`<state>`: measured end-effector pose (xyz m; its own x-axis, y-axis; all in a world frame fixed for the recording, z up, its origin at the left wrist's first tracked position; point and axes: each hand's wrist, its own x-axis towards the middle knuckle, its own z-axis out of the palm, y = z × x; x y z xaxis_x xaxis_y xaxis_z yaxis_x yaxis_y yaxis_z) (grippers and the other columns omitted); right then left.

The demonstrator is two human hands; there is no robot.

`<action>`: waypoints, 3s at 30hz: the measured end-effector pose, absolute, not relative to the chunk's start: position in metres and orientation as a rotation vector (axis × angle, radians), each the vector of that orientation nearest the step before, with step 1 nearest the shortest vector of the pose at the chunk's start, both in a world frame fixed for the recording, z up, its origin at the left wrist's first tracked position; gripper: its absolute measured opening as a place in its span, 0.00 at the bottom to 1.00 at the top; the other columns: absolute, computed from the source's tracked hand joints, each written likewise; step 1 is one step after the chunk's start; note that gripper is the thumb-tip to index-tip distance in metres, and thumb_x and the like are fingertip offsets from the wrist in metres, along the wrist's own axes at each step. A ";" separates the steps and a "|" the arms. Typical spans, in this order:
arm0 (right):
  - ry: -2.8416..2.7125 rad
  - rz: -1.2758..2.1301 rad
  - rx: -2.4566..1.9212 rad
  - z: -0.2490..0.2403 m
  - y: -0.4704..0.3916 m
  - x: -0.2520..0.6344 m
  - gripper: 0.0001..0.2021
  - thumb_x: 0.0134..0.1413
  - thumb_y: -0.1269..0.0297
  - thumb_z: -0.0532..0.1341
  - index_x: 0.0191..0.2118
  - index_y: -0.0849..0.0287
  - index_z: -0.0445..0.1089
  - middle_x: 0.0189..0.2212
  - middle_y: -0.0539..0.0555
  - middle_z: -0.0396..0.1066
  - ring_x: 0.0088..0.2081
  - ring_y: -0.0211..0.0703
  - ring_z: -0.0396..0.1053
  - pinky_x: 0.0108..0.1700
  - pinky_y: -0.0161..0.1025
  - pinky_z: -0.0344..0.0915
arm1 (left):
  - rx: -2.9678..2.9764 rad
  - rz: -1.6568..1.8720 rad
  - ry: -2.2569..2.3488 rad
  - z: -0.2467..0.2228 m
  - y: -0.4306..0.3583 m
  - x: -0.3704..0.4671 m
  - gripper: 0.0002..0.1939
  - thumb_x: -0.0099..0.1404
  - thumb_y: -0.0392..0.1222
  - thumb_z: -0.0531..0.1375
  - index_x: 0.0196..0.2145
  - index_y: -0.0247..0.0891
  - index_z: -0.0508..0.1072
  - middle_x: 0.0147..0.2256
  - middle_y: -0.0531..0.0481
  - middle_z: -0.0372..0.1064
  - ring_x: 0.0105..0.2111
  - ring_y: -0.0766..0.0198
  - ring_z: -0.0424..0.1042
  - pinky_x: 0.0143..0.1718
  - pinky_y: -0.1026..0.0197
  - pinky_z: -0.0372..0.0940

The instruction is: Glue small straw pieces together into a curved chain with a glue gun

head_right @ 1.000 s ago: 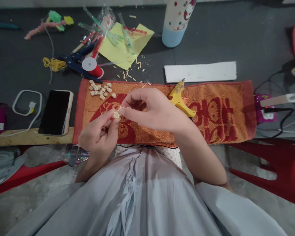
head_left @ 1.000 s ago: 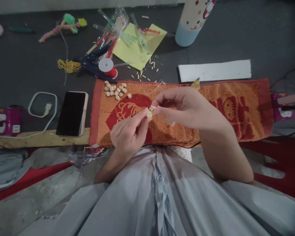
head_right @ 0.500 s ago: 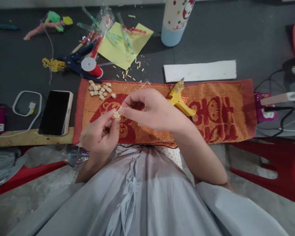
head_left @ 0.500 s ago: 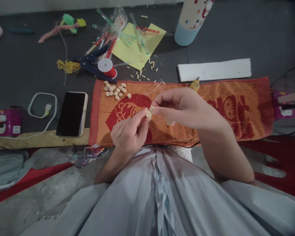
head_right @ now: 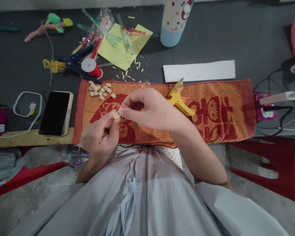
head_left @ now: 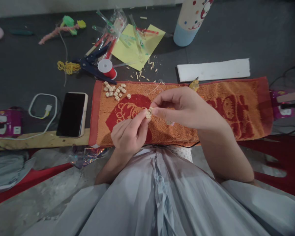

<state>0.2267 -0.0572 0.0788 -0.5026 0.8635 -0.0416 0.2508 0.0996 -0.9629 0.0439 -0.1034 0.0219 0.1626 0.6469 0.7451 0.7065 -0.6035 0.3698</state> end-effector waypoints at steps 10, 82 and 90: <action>-1.863 1.407 -1.093 0.081 -0.057 0.227 0.10 0.59 0.60 0.63 0.30 0.60 0.72 0.22 0.48 0.69 0.24 0.32 0.64 0.27 0.31 0.63 | -2.258 -1.373 -1.356 0.018 -0.104 0.044 0.08 0.70 0.40 0.60 0.44 0.40 0.78 0.23 0.55 0.77 0.19 0.71 0.71 0.27 0.68 0.67; -1.686 1.359 -1.175 0.066 -0.044 0.240 0.15 0.61 0.53 0.63 0.34 0.61 0.77 0.26 0.50 0.71 0.31 0.34 0.67 0.33 0.33 0.64 | -2.190 -1.784 -1.600 -0.006 -0.098 0.050 0.09 0.66 0.43 0.64 0.43 0.40 0.79 0.20 0.58 0.71 0.17 0.74 0.63 0.19 0.70 0.58; -1.374 1.416 -1.117 0.030 -0.051 0.235 0.10 0.53 0.65 0.64 0.40 0.57 0.79 0.38 0.52 0.79 0.40 0.39 0.74 0.47 0.38 0.69 | -2.075 -2.147 -1.666 -0.007 -0.084 0.061 0.09 0.65 0.40 0.64 0.44 0.41 0.78 0.19 0.62 0.62 0.17 0.76 0.58 0.21 0.72 0.58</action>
